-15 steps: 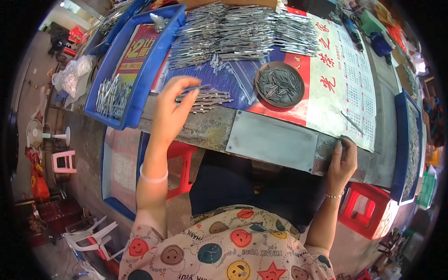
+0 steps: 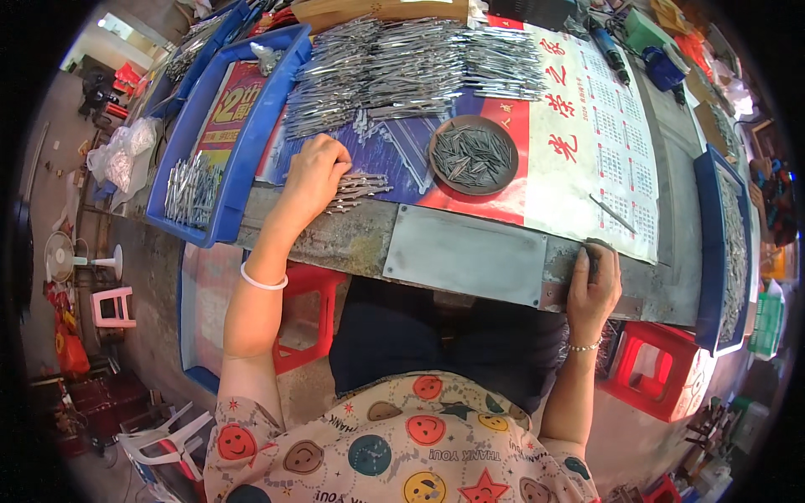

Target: The recorder is manually assembling small metal strips with metal caps/rings on a workbench in a manufacturing setting.

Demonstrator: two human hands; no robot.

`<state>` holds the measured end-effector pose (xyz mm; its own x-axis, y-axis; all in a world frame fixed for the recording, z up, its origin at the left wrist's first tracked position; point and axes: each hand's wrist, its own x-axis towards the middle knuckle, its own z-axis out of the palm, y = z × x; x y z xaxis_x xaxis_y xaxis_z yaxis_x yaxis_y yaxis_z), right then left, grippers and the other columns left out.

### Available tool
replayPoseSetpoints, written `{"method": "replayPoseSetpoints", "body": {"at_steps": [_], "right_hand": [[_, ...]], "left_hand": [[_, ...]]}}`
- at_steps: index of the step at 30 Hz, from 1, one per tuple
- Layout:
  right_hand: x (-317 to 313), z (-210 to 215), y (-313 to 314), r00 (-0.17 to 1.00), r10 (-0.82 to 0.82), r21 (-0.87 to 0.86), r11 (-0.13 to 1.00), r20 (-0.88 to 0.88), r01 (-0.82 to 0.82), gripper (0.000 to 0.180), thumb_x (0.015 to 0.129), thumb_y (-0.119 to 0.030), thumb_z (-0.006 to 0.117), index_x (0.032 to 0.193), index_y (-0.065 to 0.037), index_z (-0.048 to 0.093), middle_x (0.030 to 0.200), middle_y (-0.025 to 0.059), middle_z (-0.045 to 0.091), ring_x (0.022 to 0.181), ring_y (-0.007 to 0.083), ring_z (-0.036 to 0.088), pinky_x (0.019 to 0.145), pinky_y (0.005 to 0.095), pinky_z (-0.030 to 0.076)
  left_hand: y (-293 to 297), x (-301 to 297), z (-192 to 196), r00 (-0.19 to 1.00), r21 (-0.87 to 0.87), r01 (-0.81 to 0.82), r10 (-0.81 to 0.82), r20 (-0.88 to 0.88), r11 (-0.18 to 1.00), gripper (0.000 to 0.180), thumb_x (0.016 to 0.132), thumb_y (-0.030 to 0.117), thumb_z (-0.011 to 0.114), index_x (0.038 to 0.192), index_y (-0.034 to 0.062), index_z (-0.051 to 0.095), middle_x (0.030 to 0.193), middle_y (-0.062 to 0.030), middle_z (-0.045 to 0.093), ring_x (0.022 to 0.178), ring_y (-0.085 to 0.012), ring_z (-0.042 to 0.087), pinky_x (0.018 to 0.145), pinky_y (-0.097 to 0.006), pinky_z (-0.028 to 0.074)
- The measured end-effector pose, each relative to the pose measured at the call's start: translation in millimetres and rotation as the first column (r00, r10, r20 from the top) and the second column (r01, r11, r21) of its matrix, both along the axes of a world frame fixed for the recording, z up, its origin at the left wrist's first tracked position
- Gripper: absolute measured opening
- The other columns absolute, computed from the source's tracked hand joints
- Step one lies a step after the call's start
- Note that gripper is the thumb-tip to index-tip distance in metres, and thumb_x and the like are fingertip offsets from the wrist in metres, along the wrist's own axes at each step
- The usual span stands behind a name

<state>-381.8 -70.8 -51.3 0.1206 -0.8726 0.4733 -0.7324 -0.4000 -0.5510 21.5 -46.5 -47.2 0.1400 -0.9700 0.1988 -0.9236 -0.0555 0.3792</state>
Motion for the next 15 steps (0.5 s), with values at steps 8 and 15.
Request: {"method": "replayPoseSetpoints", "body": {"at_steps": [8,15], "right_hand": [[1.2,0.4,0.2,1.0,-0.006,0.025,1.0,-0.001,0.006,0.01,0.087,-0.007,0.057,0.092,0.0,0.06,0.089,0.0138,0.061,0.084,0.0309,0.059,0.077,0.0364,0.045],[-0.8,1.5,0.9,1.0,-0.006,0.029,1.0,-0.006,0.007,0.009,0.086,-0.006,0.057,0.092,0.0,0.059,0.089,0.0142,0.061,0.085,0.0317,0.058,0.077,0.0366,0.045]], "left_hand": [[6.8,16.6,6.0,0.989,-0.21,-0.051,0.019,-0.15,0.976,0.022,0.083,0.005,0.06,0.104,0.0004,0.056,0.102,-0.0164,0.06,0.098,-0.0318,0.059,0.084,-0.035,0.046],[28.4,29.3,19.4,0.998,-0.051,0.059,-0.058,0.009,0.997,0.015,0.081,0.0,0.059,0.096,-0.0004,0.062,0.091,-0.0144,0.061,0.089,-0.0321,0.059,0.078,-0.038,0.047]]}}
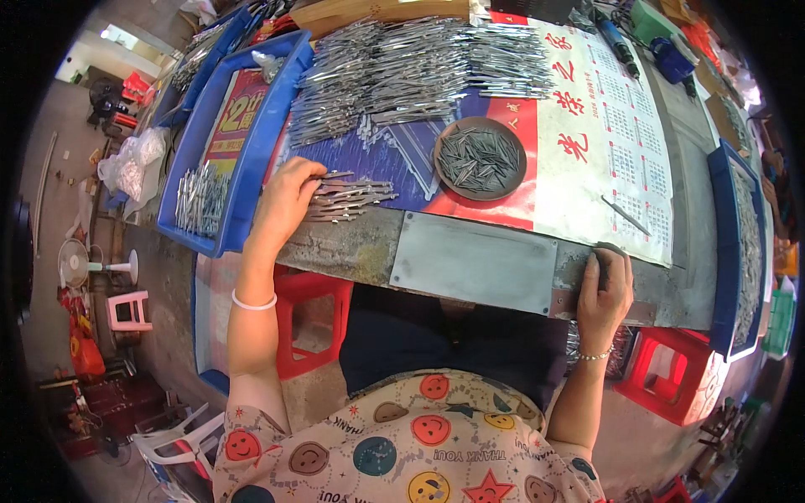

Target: The recorder is manually assembling small metal strips with metal caps/rings on a workbench in a manufacturing setting.

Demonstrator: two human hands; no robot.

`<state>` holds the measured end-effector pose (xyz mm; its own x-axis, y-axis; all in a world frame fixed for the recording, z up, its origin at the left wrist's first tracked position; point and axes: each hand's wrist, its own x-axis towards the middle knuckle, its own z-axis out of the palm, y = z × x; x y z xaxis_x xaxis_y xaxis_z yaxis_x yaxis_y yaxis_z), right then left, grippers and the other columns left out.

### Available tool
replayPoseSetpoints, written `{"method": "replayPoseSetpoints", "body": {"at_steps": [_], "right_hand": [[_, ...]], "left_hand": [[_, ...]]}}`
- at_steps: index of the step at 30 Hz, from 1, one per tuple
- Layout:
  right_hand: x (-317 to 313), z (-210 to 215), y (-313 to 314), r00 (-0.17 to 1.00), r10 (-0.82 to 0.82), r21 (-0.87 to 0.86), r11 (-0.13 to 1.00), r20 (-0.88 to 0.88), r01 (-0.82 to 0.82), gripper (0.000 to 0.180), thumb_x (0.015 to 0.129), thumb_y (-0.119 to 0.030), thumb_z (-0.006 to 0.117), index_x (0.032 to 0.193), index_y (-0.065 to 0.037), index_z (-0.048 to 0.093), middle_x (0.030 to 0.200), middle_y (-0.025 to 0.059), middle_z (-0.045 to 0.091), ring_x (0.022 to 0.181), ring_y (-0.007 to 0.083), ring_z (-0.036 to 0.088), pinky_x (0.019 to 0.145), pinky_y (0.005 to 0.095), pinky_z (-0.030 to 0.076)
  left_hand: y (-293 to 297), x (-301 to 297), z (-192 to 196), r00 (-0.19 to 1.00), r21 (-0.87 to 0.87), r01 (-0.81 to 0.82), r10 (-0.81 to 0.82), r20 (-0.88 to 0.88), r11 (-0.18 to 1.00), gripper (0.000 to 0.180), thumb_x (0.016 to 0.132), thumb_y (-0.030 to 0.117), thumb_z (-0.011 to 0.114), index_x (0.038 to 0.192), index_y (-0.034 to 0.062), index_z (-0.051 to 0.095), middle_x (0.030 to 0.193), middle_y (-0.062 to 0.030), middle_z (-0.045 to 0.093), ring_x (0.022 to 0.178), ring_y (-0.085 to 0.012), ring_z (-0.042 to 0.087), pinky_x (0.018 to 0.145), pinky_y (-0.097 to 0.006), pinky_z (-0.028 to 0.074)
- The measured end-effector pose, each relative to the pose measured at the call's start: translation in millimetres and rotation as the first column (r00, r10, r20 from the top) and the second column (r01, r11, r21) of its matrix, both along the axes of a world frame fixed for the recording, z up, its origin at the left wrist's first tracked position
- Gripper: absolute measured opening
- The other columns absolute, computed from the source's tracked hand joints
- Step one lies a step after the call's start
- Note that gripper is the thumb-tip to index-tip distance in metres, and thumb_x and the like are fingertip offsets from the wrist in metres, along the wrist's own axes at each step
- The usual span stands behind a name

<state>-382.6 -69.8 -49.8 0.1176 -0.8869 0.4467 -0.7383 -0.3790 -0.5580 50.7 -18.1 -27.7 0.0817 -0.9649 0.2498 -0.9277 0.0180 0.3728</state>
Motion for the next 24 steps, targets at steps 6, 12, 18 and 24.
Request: {"method": "replayPoseSetpoints", "body": {"at_steps": [6,12,18,24], "right_hand": [[2.2,0.1,0.1,0.999,-0.015,0.009,1.0,-0.047,0.016,0.01,0.085,-0.005,0.058,0.093,0.0,0.059,0.089,0.0149,0.059,0.085,0.0331,0.058,0.076,0.0373,0.045],[6.0,6.6,1.0,1.0,0.007,0.016,1.0,-0.004,-0.007,0.009,0.084,-0.003,0.058,0.092,0.001,0.059,0.087,0.0145,0.06,0.082,0.0306,0.059,0.075,0.0345,0.046],[32.3,50.8,-12.3,0.958,0.264,0.043,0.962,0.111,-0.27,0.013,0.081,0.002,0.057,0.094,0.004,0.058,0.09,0.0146,0.061,0.085,0.0271,0.061,0.077,0.0304,0.046],[89.6,55.7,-77.0,0.819,0.57,0.152,0.817,-0.064,-0.556,0.016,0.08,-0.002,0.06,0.095,0.0,0.056,0.088,0.0149,0.059,0.082,0.0321,0.059,0.07,0.038,0.046]], "left_hand": [[-3.6,-5.1,9.3,0.939,0.043,0.074,-0.084,0.334,0.996,0.02,0.079,0.0,0.053,0.098,0.0037,0.056,0.086,-0.0128,0.057,0.084,-0.03,0.057,0.074,-0.04,0.044],[-4.1,11.5,7.7,0.944,0.045,0.132,-0.14,0.3,0.99,0.029,0.076,-0.003,0.054,0.105,0.001,0.051,0.088,-0.0163,0.056,0.084,-0.0348,0.057,0.075,-0.044,0.046],[30.6,-23.5,44.0,0.97,-0.204,-0.07,0.019,-0.243,0.976,0.03,0.079,-0.009,0.053,0.107,-0.0001,0.054,0.089,-0.0137,0.055,0.077,-0.0258,0.064,0.067,-0.033,0.052],[81.8,-107.2,26.5,0.559,-0.123,0.073,-0.143,-0.817,0.99,0.015,0.084,-0.012,0.049,0.094,-0.0016,0.05,0.094,-0.01,0.051,0.084,-0.0167,0.063,0.068,-0.023,0.05]]}}
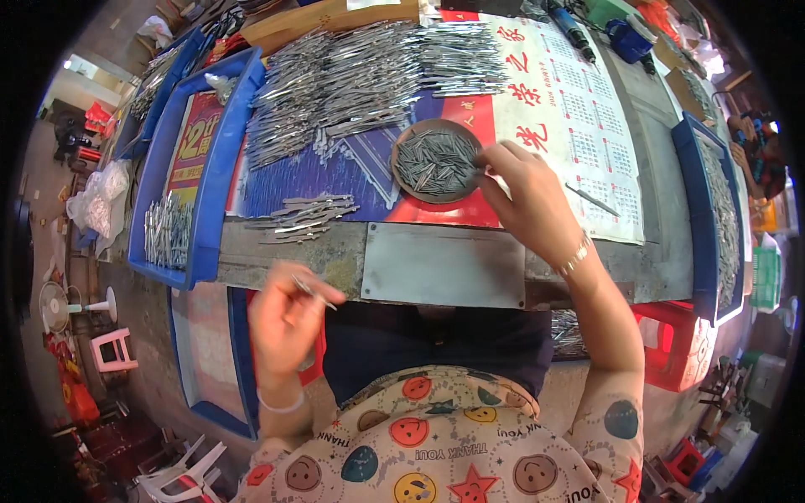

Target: The recorder is manually assembling small metal strips with metal caps/rings on a workbench in a manufacturing setting.

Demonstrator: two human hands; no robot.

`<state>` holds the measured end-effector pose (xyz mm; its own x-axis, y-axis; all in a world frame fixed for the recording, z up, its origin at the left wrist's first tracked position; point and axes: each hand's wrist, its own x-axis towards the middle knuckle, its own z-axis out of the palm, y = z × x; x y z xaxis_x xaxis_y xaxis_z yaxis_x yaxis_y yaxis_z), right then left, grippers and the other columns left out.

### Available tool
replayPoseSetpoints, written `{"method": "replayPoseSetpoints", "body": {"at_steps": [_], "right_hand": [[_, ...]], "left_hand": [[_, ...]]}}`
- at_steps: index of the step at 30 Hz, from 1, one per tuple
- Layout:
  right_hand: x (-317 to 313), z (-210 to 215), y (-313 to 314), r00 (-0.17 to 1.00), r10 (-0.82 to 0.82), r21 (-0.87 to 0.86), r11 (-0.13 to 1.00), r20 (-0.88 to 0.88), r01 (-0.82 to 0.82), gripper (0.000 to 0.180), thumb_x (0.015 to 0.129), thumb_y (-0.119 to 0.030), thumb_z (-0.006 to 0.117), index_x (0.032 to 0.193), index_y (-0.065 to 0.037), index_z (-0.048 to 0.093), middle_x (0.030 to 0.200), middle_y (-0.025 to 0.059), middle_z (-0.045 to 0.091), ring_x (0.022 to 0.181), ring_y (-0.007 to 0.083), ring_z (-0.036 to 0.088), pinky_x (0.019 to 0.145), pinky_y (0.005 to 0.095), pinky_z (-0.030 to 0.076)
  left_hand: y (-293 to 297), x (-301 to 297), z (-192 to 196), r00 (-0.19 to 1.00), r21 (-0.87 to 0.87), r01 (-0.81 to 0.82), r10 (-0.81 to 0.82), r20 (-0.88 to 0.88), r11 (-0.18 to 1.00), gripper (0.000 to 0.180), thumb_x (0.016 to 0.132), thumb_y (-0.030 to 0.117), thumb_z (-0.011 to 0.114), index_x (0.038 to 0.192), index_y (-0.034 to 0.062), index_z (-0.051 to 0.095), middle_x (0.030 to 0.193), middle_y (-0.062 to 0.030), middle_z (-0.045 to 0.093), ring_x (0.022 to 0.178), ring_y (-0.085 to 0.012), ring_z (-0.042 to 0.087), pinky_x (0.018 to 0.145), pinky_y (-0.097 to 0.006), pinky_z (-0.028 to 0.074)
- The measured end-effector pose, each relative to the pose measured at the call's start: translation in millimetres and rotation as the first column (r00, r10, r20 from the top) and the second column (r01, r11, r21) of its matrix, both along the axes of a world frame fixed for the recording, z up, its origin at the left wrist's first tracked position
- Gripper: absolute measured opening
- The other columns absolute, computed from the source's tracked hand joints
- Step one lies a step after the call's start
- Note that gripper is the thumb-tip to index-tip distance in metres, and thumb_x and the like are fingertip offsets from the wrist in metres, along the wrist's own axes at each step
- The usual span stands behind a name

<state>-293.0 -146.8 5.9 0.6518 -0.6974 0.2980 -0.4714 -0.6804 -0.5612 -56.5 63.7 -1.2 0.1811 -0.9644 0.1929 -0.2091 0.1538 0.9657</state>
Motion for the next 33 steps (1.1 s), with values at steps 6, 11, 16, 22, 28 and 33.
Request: {"method": "replayPoseSetpoints", "body": {"at_steps": [6,11,16,22,28,33], "right_hand": [[30.2,-10.5,-30.5,0.974,0.079,-0.078,0.992,-0.211,-0.098,0.016,0.08,-0.008,0.06,0.093,-0.001,0.054,0.087,0.0156,0.058,0.08,0.035,0.058,0.07,0.0414,0.045],[42.6,-24.5,-39.0,0.928,0.028,-0.243,0.962,-0.371,-0.126,0.015,0.075,-0.008,0.059,0.088,-0.004,0.053,0.089,0.0155,0.059,0.083,0.0343,0.06,0.074,0.0443,0.043],[47.7,-30.7,-42.1,0.896,-0.017,-0.212,0.973,-0.444,-0.086,0.012,0.077,-0.008,0.056,0.088,-0.004,0.054,0.091,0.0141,0.061,0.083,0.0328,0.061,0.072,0.0439,0.043],[46.3,-30.9,-42.0,0.944,-0.019,-0.168,0.985,-0.33,-0.039,0.011,0.074,-0.003,0.053,0.085,-0.002,0.057,0.083,0.0173,0.062,0.078,0.0363,0.061,0.068,0.0451,0.046],[36.0,-25.5,-43.9,0.978,0.028,-0.121,0.991,-0.208,-0.054,0.009,0.08,-0.01,0.054,0.083,-0.002,0.052,0.077,0.0184,0.061,0.072,0.039,0.06,0.064,0.0455,0.046],[18.9,1.8,-12.4,0.998,0.057,0.162,0.985,0.03,-0.061,0.017,0.082,-0.003,0.058,0.099,0.0,0.06,0.082,0.0146,0.063,0.068,0.0222,0.059,0.067,0.0326,0.048]], "left_hand": [[28.1,-62.7,-38.3,0.791,0.072,0.202,-0.119,-0.601,0.977,0.019,0.086,-0.012,0.049,0.101,-0.0004,0.05,0.098,-0.0079,0.053,0.089,-0.0161,0.063,0.078,-0.026,0.052],[32.1,-72.0,-40.1,0.697,0.144,0.323,-0.133,-0.704,0.935,0.014,0.089,-0.007,0.051,0.101,-0.0008,0.05,0.096,-0.005,0.054,0.089,-0.0135,0.062,0.079,-0.026,0.051],[23.7,-76.4,-36.6,0.746,0.145,0.353,-0.185,-0.64,0.924,0.011,0.09,-0.005,0.051,0.1,-0.0008,0.051,0.095,-0.0042,0.055,0.087,-0.0109,0.061,0.077,-0.025,0.05],[21.8,-89.2,-33.1,0.73,0.134,0.362,-0.191,-0.656,0.923,0.015,0.088,-0.008,0.051,0.099,0.0017,0.049,0.096,-0.0092,0.054,0.086,-0.0161,0.061,0.078,-0.03,0.052],[25.4,-91.8,-27.5,0.633,0.094,0.316,-0.136,-0.762,0.944,0.009,0.092,-0.001,0.053,0.1,0.0,0.052,0.094,-0.0044,0.055,0.087,-0.0109,0.06,0.077,-0.024,0.049],[26.4,-88.4,-25.2,0.658,0.117,0.252,-0.081,-0.749,0.961,0.009,0.091,-0.002,0.054,0.1,0.0002,0.052,0.091,-0.004,0.056,0.085,-0.0108,0.06,0.076,-0.024,0.05]]}}
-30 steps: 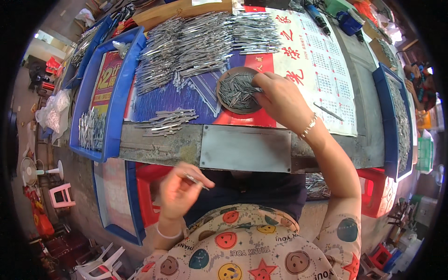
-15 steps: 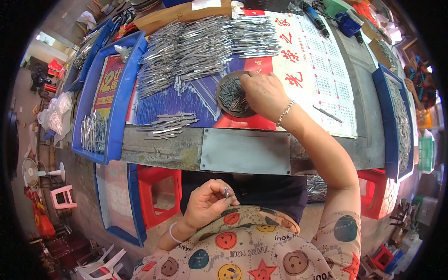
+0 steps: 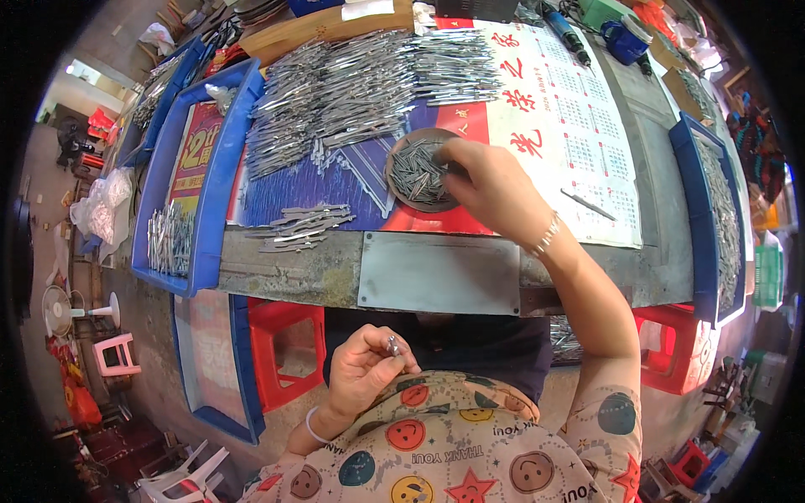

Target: The recorder is manually assembling small metal strips with metal caps/rings on a workbench in a manufacturing setting.

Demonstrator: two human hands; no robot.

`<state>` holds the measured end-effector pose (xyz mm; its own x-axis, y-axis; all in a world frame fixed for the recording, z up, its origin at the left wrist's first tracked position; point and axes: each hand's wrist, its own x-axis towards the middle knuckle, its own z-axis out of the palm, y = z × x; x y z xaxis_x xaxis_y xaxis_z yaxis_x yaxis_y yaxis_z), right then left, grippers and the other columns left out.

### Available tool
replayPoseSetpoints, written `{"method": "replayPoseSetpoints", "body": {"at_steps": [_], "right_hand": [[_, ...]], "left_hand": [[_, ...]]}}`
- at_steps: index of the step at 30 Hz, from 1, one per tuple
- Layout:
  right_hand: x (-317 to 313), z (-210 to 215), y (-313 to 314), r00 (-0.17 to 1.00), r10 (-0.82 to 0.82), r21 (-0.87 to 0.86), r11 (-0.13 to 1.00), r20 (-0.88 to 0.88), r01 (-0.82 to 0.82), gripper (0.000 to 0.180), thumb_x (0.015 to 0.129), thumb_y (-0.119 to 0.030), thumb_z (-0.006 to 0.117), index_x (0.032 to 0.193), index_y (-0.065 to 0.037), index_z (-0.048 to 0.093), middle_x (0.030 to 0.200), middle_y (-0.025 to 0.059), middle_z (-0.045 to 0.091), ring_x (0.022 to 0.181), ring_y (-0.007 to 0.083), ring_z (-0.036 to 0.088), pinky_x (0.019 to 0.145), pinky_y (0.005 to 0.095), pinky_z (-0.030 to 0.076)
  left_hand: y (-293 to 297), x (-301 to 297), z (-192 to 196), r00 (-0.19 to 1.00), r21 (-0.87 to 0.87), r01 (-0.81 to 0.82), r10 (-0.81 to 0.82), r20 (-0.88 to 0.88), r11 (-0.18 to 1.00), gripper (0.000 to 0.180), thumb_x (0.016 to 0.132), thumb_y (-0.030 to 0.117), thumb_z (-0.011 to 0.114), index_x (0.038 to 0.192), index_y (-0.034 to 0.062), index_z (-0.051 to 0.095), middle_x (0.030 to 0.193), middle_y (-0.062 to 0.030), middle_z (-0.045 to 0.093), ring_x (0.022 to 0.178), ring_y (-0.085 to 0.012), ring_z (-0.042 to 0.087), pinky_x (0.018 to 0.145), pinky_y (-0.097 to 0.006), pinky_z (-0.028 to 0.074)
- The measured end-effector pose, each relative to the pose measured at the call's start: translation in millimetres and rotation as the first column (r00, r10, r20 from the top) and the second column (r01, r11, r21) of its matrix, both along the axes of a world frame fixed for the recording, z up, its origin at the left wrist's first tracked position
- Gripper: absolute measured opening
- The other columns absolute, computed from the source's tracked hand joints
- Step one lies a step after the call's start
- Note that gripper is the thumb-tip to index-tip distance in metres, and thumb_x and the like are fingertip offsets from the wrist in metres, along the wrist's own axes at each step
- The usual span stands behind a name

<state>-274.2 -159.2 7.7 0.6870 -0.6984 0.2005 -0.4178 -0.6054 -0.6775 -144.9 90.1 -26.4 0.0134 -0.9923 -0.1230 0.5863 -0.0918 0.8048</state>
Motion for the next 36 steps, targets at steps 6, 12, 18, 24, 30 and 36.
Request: {"method": "replayPoseSetpoints", "body": {"at_steps": [6,12,18,24,30,36], "right_hand": [[-36.4,13.7,60.4,0.981,-0.013,0.502,0.86,0.195,-0.088,0.022,0.086,-0.001,0.059,0.107,0.003,0.062,0.094,0.0028,0.061,0.085,0.0089,0.055,0.076,0.0236,0.046],[-50.2,-11.1,98.6,0.879,-0.246,0.831,0.5,0.408,-0.245,0.014,0.089,-0.006,0.06,0.101,0.0,0.06,0.083,0.0014,0.059,0.07,0.0062,0.052,0.065,0.0201,0.044],[-45.4,-25.1,111.7,0.802,-0.322,0.849,0.358,0.504,-0.389,0.011,0.094,-0.012,0.054,0.095,0.0,0.053,0.081,0.004,0.059,0.068,0.0083,0.052,0.062,0.0206,0.043],[-53.9,-21.3,109.5,0.841,-0.242,0.865,0.276,0.484,-0.418,0.011,0.094,-0.012,0.054,0.094,-0.001,0.053,0.085,0.0043,0.059,0.069,0.008,0.052,0.062,0.0206,0.042],[-58.6,-10.3,109.1,0.923,-0.076,0.849,0.427,0.376,-0.311,0.011,0.091,-0.002,0.055,0.101,0.001,0.06,0.091,0.0046,0.062,0.078,0.0082,0.055,0.067,0.0203,0.043],[-59.5,-5.4,112.5,0.889,-0.119,0.845,0.386,0.443,-0.369,0.016,0.086,0.005,0.051,0.101,0.003,0.058,0.093,0.004,0.059,0.083,0.0087,0.051,0.074,0.0226,0.042]], "left_hand": [[-7.5,4.4,-6.1,0.997,0.041,-0.028,0.025,0.072,0.999,0.01,0.091,-0.001,0.054,0.102,-0.0018,0.053,0.091,-0.0052,0.058,0.084,-0.0105,0.06,0.077,-0.025,0.051],[-15.4,3.1,-7.2,0.984,0.108,0.056,-0.073,0.162,0.993,0.014,0.092,0.004,0.057,0.104,-0.0019,0.052,0.09,-0.0037,0.057,0.081,-0.0078,0.056,0.074,-0.022,0.048],[-15.0,-2.9,-9.4,0.979,0.12,0.059,-0.081,0.187,0.991,0.015,0.092,0.005,0.058,0.104,-0.0022,0.052,0.089,-0.0025,0.057,0.077,-0.0054,0.055,0.07,-0.02,0.047],[-12.7,-1.9,-10.0,0.972,0.117,0.066,-0.091,0.218,0.991,0.014,0.091,0.004,0.058,0.102,-0.0023,0.052,0.087,-0.002,0.057,0.076,-0.0047,0.053,0.068,-0.02,0.046],[-12.2,-1.9,-13.1,0.939,0.088,0.065,-0.091,0.331,0.994,0.012,0.089,0.002,0.06,0.1,-0.0025,0.055,0.083,-0.0015,0.057,0.073,-0.0042,0.052,0.065,-0.02,0.045],[-13.0,-2.9,-13.9,0.919,0.052,0.049,-0.065,0.39,0.997,0.011,0.088,0.0,0.061,0.098,-0.0036,0.057,0.084,-0.0042,0.06,0.075,-0.0062,0.055,0.068,-0.021,0.047]]}}
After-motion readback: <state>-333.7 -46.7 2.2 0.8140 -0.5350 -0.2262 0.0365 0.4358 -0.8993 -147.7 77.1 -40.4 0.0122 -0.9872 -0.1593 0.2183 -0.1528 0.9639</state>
